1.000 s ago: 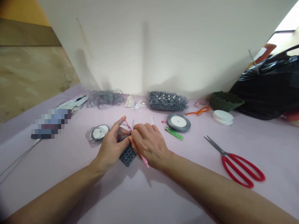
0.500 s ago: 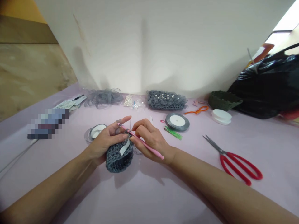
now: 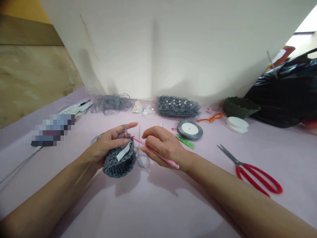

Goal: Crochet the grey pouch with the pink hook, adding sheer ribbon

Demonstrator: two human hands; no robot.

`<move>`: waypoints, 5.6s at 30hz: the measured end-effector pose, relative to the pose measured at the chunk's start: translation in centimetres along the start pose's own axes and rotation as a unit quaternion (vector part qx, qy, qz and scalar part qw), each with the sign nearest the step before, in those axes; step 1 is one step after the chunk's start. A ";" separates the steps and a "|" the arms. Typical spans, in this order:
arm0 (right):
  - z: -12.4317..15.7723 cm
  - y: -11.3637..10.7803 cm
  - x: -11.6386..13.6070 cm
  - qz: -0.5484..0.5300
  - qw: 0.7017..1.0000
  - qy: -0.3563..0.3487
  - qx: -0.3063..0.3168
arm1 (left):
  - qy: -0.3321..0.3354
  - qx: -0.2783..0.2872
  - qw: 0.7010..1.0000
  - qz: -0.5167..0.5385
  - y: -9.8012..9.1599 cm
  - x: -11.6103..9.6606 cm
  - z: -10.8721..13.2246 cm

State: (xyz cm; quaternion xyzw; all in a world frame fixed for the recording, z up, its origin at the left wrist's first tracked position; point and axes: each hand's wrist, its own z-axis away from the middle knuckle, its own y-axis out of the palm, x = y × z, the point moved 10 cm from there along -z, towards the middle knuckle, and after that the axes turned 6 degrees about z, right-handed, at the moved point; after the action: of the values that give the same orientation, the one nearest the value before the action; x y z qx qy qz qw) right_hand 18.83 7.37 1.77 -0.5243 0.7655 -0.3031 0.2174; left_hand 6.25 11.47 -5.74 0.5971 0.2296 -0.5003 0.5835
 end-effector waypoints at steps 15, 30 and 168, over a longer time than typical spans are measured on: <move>-0.1 0.5 1.3 0.116 0.992 -0.056 -0.002 | 0.006 0.000 1.000 0.009 -0.2 0.4 -0.3; -0.6 0.5 1.6 0.089 0.992 -0.077 0.045 | -0.034 0.024 0.998 -0.038 -1.2 -0.6 -0.1; -0.6 0.6 1.8 0.030 0.998 0.054 -0.012 | -0.022 0.073 0.997 -0.023 0.8 1.2 -0.2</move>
State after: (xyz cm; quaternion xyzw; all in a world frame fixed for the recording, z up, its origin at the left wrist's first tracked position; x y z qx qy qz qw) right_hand 17.36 6.06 1.75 -0.4868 0.7951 -0.3148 0.1783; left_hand 7.42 11.10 -6.42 0.6212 0.1930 -0.5422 0.5319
